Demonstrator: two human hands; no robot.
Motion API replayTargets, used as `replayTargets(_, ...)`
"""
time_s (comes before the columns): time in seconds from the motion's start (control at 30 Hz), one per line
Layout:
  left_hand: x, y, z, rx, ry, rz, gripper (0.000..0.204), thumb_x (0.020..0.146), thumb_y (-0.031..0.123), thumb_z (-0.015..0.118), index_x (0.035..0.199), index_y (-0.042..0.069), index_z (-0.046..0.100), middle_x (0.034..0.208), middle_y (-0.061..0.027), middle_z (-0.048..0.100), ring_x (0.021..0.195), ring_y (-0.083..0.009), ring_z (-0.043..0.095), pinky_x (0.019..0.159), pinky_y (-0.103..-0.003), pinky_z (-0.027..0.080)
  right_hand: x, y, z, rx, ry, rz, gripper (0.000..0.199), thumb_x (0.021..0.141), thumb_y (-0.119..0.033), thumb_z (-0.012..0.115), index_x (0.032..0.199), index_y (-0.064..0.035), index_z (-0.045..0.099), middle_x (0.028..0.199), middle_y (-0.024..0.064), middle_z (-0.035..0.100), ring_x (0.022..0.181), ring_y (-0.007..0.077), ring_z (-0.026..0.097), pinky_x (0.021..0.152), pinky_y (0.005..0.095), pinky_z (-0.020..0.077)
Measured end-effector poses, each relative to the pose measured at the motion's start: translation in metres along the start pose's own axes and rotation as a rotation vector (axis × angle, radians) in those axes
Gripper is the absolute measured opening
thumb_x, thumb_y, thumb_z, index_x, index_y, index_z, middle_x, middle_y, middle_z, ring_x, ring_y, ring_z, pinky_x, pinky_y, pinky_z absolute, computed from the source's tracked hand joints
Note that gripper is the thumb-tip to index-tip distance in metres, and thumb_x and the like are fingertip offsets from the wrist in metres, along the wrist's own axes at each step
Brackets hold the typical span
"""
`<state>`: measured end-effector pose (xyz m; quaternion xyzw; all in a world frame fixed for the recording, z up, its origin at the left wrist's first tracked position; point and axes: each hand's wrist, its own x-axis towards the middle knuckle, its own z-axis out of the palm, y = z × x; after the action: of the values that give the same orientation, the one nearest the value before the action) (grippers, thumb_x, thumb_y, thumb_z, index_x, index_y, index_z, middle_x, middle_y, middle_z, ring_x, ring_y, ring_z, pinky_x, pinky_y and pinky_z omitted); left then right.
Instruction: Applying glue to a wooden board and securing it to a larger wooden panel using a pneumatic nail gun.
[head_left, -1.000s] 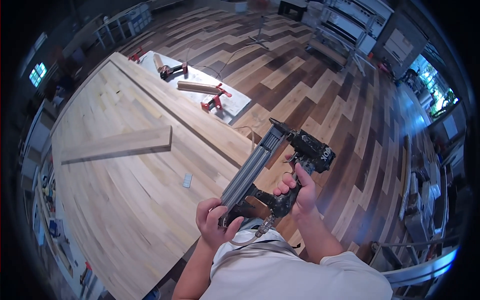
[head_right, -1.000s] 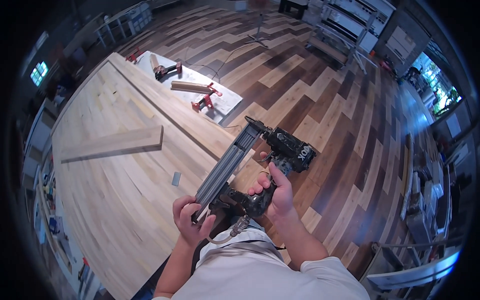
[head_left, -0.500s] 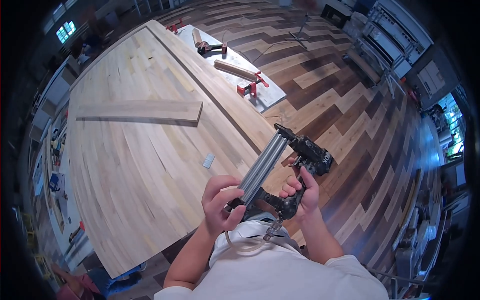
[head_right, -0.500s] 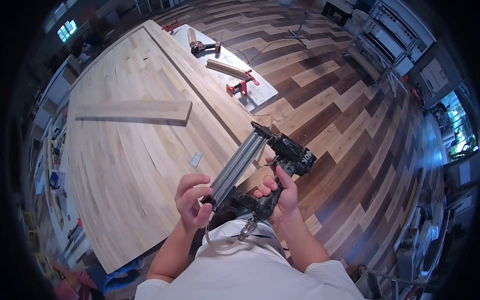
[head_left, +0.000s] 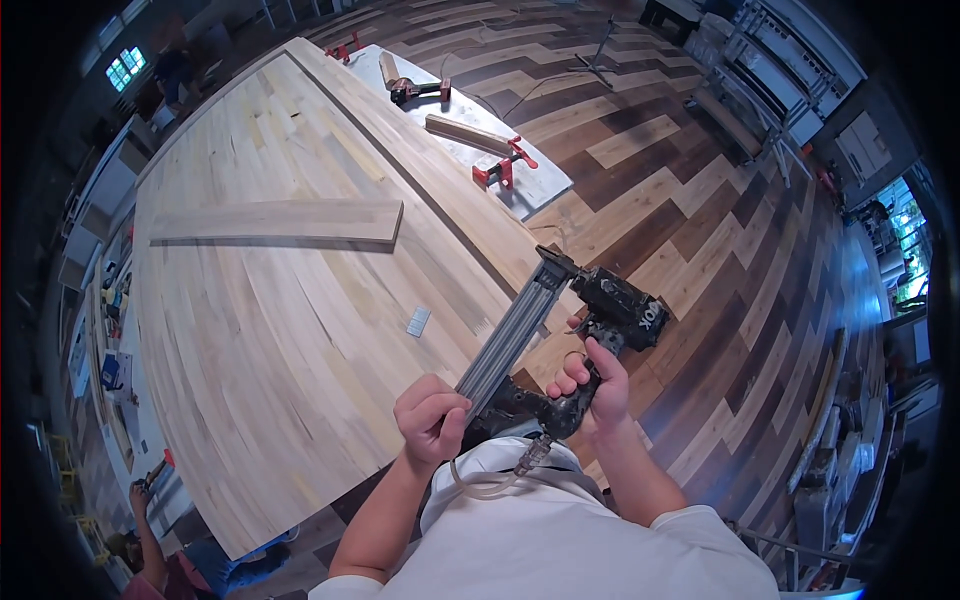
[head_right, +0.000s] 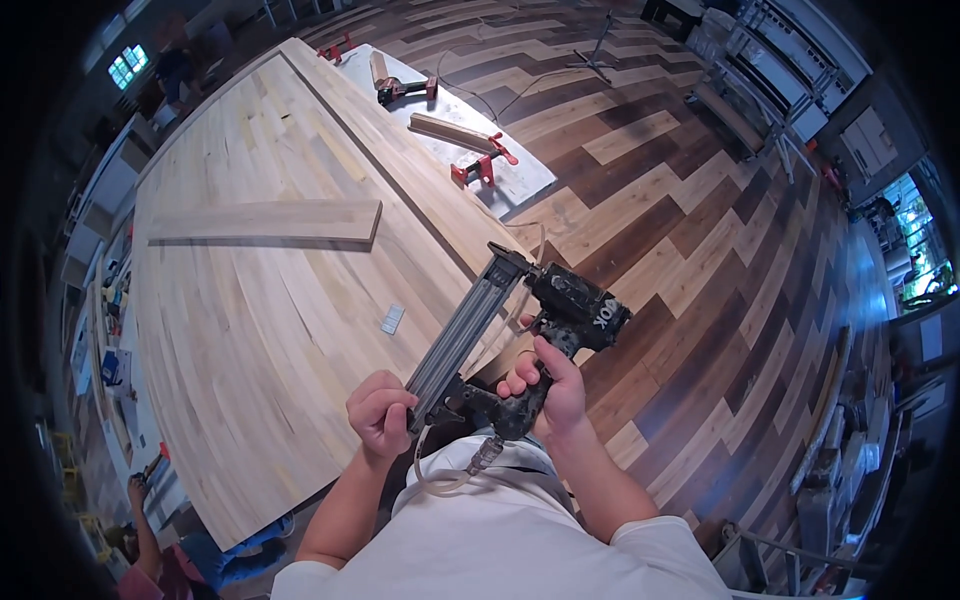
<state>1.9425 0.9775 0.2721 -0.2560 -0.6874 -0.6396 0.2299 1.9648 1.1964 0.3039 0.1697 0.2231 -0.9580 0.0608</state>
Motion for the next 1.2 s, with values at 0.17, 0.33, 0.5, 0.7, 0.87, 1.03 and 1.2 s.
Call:
replayTargets(0.17,0.027,0.002,0.002,0.174,0.104,0.081,0.03,0.084,0.031,0.059,0.086,0.002,0.064,0.086,-0.012,0.055,0.082,-0.0259,0.052,0.073,-0.036,0.042,0.005,0.012,0.002,-0.032,0.029,0.054,0.034,0.093,-0.023,0.049,0.125,-0.0134,0.046,0.058,-0.002,0.042,0.054,0.0142,0.049,0.061,0.0362,0.0457)
replayTargets(0.33,0.032,0.004,-0.004,0.107,0.027,0.111,0.034,0.083,0.035,0.059,0.091,0.002,0.064,0.09,-0.0127,0.057,0.085,-0.0276,0.053,0.075,-0.038,0.043,0.013,0.002,0.002,0.034,-0.033,0.047,0.035,0.094,-0.022,0.047,0.128,-0.0145,0.044,0.058,-0.0022,0.042,0.054,0.0132,0.048,0.061,0.0353,0.0456)
replayTargets(0.5,0.019,0.002,-0.014,0.088,0.304,0.015,0.053,0.09,0.051,0.045,0.1,0.002,0.061,0.102,-0.0174,0.053,0.095,-0.0288,0.051,0.085,-0.039,0.042,0.017,-0.002,-0.013,0.139,-0.107,0.068,0.036,0.094,-0.022,0.043,0.129,-0.0155,0.048,0.059,-0.004,0.042,0.054,0.0114,0.046,0.061,0.0334,0.0449)
replayTargets(0.7,0.042,0.01,-0.013,-0.045,-0.042,0.091,0.041,0.088,0.039,0.051,0.103,0.0,0.056,0.107,-0.0191,0.05,0.097,-0.0278,0.05,0.086,-0.038,0.04,0.016,-0.002,-0.025,0.124,-0.16,0.124,0.039,0.094,-0.02,0.041,0.131,-0.0119,0.048,0.061,-0.0022,0.046,0.057,0.012,0.048,0.063,0.0324,0.045)
replayTargets(0.87,0.069,0.011,-0.002,-0.085,-0.089,0.172,0.033,0.084,0.024,0.055,0.107,0.0,0.056,0.103,-0.0165,0.053,0.091,-0.03,0.052,0.081,-0.038,0.043,0.014,0.007,-0.003,0.084,-0.067,0.088,0.042,0.089,-0.015,0.043,0.131,-0.0124,0.046,0.059,-0.0031,0.04,0.054,0.0111,0.043,0.061,0.0323,0.0419)
replayTargets(1.03,0.05,0.006,0.001,-0.057,-0.109,0.092,0.021,0.081,0.015,0.059,0.097,0.003,0.057,0.1,-0.0141,0.055,0.092,-0.0312,0.054,0.083,-0.039,0.043,0.019,-0.006,-0.002,-0.075,-0.047,0.022,0.044,0.088,-0.015,0.046,0.132,-0.011,0.043,0.06,-0.0021,0.042,0.054,0.0118,0.044,0.059,0.033,0.0455)
replayTargets(1.2,-0.013,-0.037,-0.025,0.342,-0.178,-0.382,0.027,0.081,0.02,0.065,0.101,0.005,0.058,0.107,-0.0166,0.057,0.1,-0.0352,0.056,0.087,-0.042,0.045,0.034,-0.061,0.017,-0.626,0.145,-0.198,0.014,0.084,-0.02,0.057,0.079,-0.0072,0.054,0.063,0.0003,0.046,0.056,0.0158,0.051,0.056,0.0328,0.0464)
